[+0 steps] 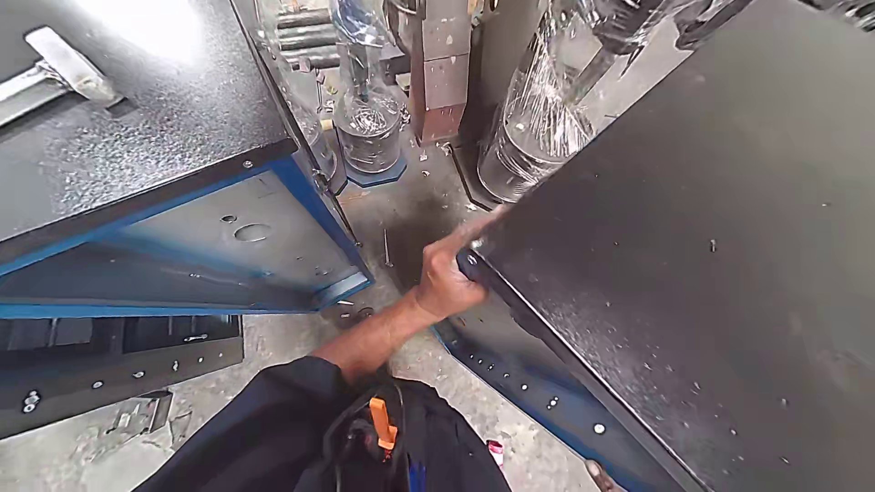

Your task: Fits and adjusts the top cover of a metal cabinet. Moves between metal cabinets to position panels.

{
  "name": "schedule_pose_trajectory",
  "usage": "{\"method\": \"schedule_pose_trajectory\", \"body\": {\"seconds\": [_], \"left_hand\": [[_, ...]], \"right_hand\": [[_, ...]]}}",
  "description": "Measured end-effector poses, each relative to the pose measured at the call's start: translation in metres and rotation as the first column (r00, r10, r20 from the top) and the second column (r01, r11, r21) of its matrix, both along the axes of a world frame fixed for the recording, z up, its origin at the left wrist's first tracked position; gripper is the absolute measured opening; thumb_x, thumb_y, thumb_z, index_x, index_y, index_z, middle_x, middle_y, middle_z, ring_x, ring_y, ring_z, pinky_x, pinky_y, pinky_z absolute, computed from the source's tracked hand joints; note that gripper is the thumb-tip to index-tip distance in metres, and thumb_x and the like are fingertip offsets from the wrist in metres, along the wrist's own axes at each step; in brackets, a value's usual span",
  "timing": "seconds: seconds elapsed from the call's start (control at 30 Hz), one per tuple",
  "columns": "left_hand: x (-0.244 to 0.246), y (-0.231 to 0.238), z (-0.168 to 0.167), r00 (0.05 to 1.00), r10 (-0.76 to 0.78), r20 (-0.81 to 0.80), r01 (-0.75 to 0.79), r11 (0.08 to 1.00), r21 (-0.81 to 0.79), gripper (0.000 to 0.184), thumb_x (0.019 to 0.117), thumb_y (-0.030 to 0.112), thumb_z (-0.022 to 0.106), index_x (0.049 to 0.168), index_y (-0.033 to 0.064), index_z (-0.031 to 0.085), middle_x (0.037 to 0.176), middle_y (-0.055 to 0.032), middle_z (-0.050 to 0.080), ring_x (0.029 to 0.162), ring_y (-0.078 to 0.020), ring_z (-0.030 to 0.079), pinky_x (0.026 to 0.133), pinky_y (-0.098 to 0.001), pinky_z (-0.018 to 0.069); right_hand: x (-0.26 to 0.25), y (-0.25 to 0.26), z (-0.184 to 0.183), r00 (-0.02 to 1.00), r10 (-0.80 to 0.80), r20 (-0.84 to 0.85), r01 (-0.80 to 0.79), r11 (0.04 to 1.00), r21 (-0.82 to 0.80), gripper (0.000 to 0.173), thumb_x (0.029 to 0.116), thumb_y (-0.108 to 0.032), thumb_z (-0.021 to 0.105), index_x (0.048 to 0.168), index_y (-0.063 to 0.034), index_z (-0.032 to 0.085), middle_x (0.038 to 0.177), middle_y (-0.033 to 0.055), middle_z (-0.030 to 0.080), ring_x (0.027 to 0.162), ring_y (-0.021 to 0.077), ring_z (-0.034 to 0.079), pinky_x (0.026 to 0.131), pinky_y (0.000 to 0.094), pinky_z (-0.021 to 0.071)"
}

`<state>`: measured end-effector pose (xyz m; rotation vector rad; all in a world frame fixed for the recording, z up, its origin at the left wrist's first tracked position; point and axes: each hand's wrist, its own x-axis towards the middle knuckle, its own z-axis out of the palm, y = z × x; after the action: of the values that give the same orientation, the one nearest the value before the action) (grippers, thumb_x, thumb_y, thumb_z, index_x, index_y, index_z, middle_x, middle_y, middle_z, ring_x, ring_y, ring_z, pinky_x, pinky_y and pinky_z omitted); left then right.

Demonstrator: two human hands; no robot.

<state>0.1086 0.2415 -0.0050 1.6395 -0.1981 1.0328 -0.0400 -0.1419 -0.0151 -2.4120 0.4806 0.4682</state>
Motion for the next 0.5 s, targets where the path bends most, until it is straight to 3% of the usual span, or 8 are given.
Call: {"method": "schedule_pose_trajectory", "body": {"seconds": [0.03, 0.07, 0.17, 0.23, 0.3, 0.37, 0.43, 0.5], "left_hand": [[0.01, 0.014, 0.001, 1.0, 0.029, 0.0, -0.029, 0.999, 0.027, 0.063, 0.0711, 0.006, 0.082, 0.128, -0.0102, 0.06, 0.115, -0.0179, 0.072, 0.102, -0.0195, 0.073, 0.089, -0.0381, 0.063], [0.022, 0.028, 0.003, 0.997, 0.075, -0.013, -0.074, 0.995, 0.062, 0.061, 0.0731, 0.011, 0.083, 0.127, -0.0086, 0.06, 0.109, -0.0163, 0.073, 0.096, -0.0167, 0.073, 0.085, -0.0351, 0.0632], [0.068, 0.064, 0.008, 0.962, 0.257, -0.098, -0.244, 0.962, 0.12, 0.056, 0.0721, 0.016, 0.082, 0.119, -0.0076, 0.063, 0.097, -0.0143, 0.075, 0.087, -0.0142, 0.074, 0.079, -0.0326, 0.0622], [0.108, 0.085, 0.01, 0.925, 0.351, -0.146, -0.332, 0.933, 0.141, 0.055, 0.0714, 0.017, 0.082, 0.115, -0.0111, 0.063, 0.093, -0.0157, 0.075, 0.087, -0.0163, 0.075, 0.081, -0.0347, 0.0615], [0.145, 0.106, 0.012, 0.912, 0.357, -0.2, -0.334, 0.932, 0.137, 0.063, 0.0773, 0.016, 0.082, 0.126, -0.0167, 0.058, 0.104, -0.021, 0.074, 0.099, -0.0211, 0.073, 0.093, -0.0374, 0.0588], [0.179, 0.13, 0.013, 0.894, 0.37, -0.253, -0.349, 0.929, 0.124, 0.063, 0.0829, 0.015, 0.076, 0.132, -0.0174, 0.054, 0.112, -0.0246, 0.072, 0.108, -0.0252, 0.071, 0.099, -0.039, 0.0553], [0.204, 0.157, 0.016, 0.888, 0.331, -0.32, -0.325, 0.943, 0.073, 0.054, 0.0927, 0.008, 0.058, 0.138, -0.0186, 0.047, 0.125, -0.0317, 0.064, 0.12, -0.0307, 0.064, 0.106, -0.0405, 0.0482], [0.227, 0.179, 0.027, 0.914, 0.162, -0.372, -0.213, 0.972, -0.099, 0.049, 0.1061, 0.007, 0.034, 0.149, -0.0157, 0.034, 0.146, -0.0296, 0.051, 0.135, -0.0232, 0.051, 0.116, -0.0312, 0.0375]], "right_hand": [[0.008, 0.033, 0.013, 0.996, -0.057, -0.065, 0.058, 0.998, 0.016, 0.056, 0.0891, -0.019, 0.08, 0.132, 0.0111, 0.06, 0.13, 0.0206, 0.067, 0.124, 0.0135, 0.062, 0.111, 0.0293, 0.0445], [0.009, 0.051, 0.011, 0.999, -0.018, -0.039, 0.019, 0.999, 0.039, 0.055, 0.0912, -0.017, 0.077, 0.132, 0.0129, 0.058, 0.131, 0.0227, 0.066, 0.126, 0.0145, 0.061, 0.112, 0.0292, 0.0436], [0.012, 0.075, -0.025, 0.971, 0.115, 0.21, -0.13, 0.99, 0.062, 0.056, 0.0896, -0.029, 0.08, 0.127, 0.01, 0.064, 0.123, 0.0234, 0.07, 0.121, 0.021, 0.066, 0.11, 0.0381, 0.0496], [0.027, 0.111, -0.026, 0.955, 0.115, 0.273, -0.145, 0.985, 0.091, 0.053, 0.089, -0.028, 0.081, 0.126, 0.007, 0.066, 0.122, 0.0199, 0.071, 0.119, 0.0178, 0.067, 0.108, 0.0378, 0.051], [0.045, 0.153, -0.024, 0.938, 0.116, 0.328, -0.163, 0.979, 0.12, 0.046, 0.0886, -0.027, 0.08, 0.122, 0.0017, 0.069, 0.117, 0.0121, 0.074, 0.114, 0.0099, 0.069, 0.105, 0.032, 0.0535], [0.06, 0.197, -0.022, 0.933, 0.126, 0.336, -0.18, 0.974, 0.134, 0.039, 0.0906, -0.027, 0.077, 0.119, -0.0011, 0.072, 0.114, 0.0093, 0.075, 0.111, 0.0107, 0.07, 0.103, 0.0339, 0.0546], [0.065, 0.235, -0.028, 0.932, 0.185, 0.31, -0.236, 0.962, 0.134, 0.032, 0.0944, -0.027, 0.073, 0.114, -0.0015, 0.074, 0.108, 0.0111, 0.076, 0.104, 0.0166, 0.073, 0.098, 0.0408, 0.0576], [0.061, 0.262, -0.045, 0.945, 0.271, 0.181, -0.301, 0.939, 0.165, 0.04, 0.1015, -0.035, 0.064, 0.125, -0.0032, 0.07, 0.113, 0.0139, 0.075, 0.107, 0.023, 0.072, 0.098, 0.0484, 0.056]]}}
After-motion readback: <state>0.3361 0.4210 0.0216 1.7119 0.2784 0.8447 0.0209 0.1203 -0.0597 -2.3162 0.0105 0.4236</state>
